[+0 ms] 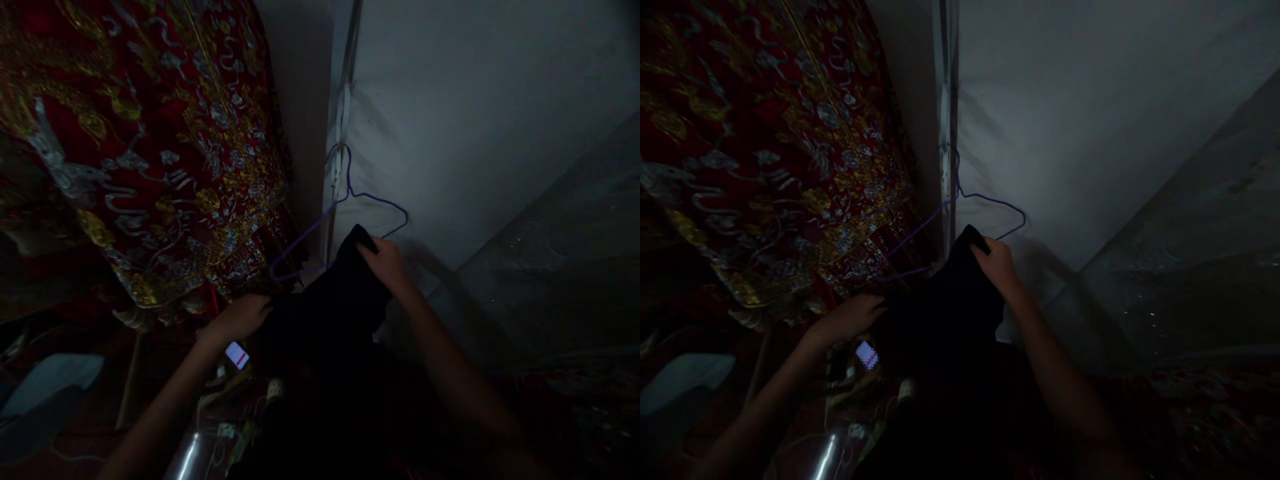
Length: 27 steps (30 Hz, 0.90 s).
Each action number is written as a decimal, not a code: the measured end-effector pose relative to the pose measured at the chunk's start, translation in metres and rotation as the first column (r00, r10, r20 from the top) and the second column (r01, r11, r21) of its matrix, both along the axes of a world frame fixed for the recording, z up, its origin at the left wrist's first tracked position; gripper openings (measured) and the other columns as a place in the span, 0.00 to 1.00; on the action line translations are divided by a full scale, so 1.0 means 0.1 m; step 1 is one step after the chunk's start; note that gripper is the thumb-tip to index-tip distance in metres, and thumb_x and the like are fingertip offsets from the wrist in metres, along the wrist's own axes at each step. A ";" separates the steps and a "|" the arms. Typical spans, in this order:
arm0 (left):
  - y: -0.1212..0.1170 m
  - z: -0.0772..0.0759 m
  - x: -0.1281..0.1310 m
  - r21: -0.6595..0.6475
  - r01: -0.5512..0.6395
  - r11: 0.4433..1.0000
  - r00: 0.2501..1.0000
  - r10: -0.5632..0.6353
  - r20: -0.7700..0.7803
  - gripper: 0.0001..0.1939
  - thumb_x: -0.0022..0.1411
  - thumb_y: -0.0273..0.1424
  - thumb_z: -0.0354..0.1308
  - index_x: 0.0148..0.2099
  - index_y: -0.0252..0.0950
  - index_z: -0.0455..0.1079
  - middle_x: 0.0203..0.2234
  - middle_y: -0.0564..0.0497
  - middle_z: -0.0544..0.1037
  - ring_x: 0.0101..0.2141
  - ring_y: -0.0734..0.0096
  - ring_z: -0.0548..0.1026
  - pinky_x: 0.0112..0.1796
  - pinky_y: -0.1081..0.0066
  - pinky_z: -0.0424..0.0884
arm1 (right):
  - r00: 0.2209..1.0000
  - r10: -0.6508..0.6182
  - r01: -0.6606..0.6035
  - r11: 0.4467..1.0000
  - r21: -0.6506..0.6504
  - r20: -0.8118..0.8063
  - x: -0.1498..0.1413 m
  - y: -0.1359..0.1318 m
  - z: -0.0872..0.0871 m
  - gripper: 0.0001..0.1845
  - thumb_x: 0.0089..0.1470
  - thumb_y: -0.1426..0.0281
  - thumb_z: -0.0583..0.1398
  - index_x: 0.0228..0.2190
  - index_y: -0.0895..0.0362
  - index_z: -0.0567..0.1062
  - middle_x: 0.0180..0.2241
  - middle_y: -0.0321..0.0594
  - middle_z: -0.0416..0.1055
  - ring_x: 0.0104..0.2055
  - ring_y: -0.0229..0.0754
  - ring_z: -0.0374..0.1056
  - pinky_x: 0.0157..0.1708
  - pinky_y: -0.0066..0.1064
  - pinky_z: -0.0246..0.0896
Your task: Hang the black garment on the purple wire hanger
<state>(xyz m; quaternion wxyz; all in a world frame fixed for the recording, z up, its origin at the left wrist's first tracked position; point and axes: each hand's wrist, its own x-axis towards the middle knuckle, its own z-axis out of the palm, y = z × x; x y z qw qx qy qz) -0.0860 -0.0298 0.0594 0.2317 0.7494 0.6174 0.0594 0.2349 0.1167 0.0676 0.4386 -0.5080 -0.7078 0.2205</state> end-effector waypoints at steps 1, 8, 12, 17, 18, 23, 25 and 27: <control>0.07 0.09 -0.07 0.070 -0.019 0.997 1.000 0.018 0.021 0.13 0.66 0.30 0.48 0.36 0.36 0.74 0.35 0.45 0.79 0.37 0.61 0.77 0.43 0.64 0.71 | 0.999 -0.030 0.030 0.999 0.022 0.013 0.03 -0.01 -0.02 0.16 0.52 0.60 0.59 0.28 0.60 0.80 0.26 0.41 0.77 0.29 0.47 0.72 0.28 0.32 0.63; 0.36 0.64 -0.15 0.345 0.162 0.924 0.967 -0.218 0.132 0.11 0.62 0.28 0.51 0.39 0.37 0.76 0.43 0.46 0.77 0.46 0.61 0.75 0.52 0.63 0.70 | 0.978 -0.169 0.155 0.980 0.122 0.119 0.14 -0.22 0.02 0.16 0.54 0.59 0.61 0.30 0.59 0.80 0.28 0.46 0.79 0.29 0.49 0.74 0.28 0.33 0.61; 0.37 0.86 -0.12 0.378 0.253 0.891 0.944 -0.313 0.106 0.09 0.60 0.28 0.52 0.36 0.37 0.75 0.48 0.45 0.76 0.51 0.57 0.74 0.54 0.61 0.69 | 0.971 -0.200 0.186 0.976 0.111 0.129 0.08 -0.33 0.00 0.16 0.56 0.59 0.60 0.32 0.58 0.79 0.28 0.46 0.79 0.29 0.48 0.74 0.27 0.32 0.60; 0.49 1.05 0.07 0.569 0.143 0.810 0.930 -0.306 0.203 0.11 0.61 0.26 0.52 0.45 0.36 0.72 0.46 0.46 0.76 0.49 0.61 0.74 0.52 0.63 0.70 | 0.985 -0.140 0.135 0.989 0.055 0.101 -0.16 -0.49 -0.01 0.15 0.57 0.59 0.59 0.35 0.57 0.80 0.29 0.44 0.79 0.30 0.48 0.74 0.28 0.32 0.62; 0.55 1.08 0.13 0.601 0.096 0.793 0.933 -0.282 0.223 0.14 0.61 0.26 0.52 0.49 0.36 0.71 0.46 0.47 0.76 0.48 0.62 0.75 0.52 0.64 0.70 | 0.991 -0.094 0.091 0.995 0.043 0.094 -0.23 -0.54 -0.01 0.14 0.57 0.60 0.59 0.35 0.57 0.79 0.28 0.43 0.78 0.30 0.47 0.74 0.29 0.32 0.62; 0.90 1.10 0.30 0.642 0.068 0.764 0.946 -0.254 0.202 0.20 0.65 0.25 0.48 0.56 0.36 0.70 0.49 0.47 0.78 0.49 0.61 0.76 0.54 0.62 0.69 | 0.999 -0.002 0.008 0.991 0.133 -0.047 -0.28 -0.73 0.13 0.12 0.58 0.66 0.59 0.41 0.56 0.78 0.37 0.43 0.79 0.39 0.47 0.75 0.39 0.34 0.68; 0.99 1.13 0.25 0.634 0.085 0.769 0.944 -0.266 0.196 0.18 0.65 0.26 0.48 0.52 0.36 0.74 0.47 0.47 0.79 0.48 0.61 0.76 0.53 0.62 0.69 | 0.964 -0.152 0.206 0.945 0.254 -0.217 -0.02 -0.74 0.24 0.21 0.56 0.68 0.60 0.52 0.55 0.74 0.51 0.46 0.75 0.50 0.49 0.72 0.48 0.37 0.68; 1.03 1.18 0.16 0.640 0.089 0.764 0.939 -0.278 0.201 0.17 0.65 0.28 0.49 0.50 0.36 0.76 0.44 0.47 0.79 0.46 0.62 0.76 0.51 0.62 0.70 | 0.889 -0.297 0.399 0.875 0.275 -0.348 0.37 -0.68 0.31 0.26 0.54 0.67 0.62 0.55 0.54 0.72 0.56 0.47 0.71 0.54 0.50 0.70 0.52 0.41 0.67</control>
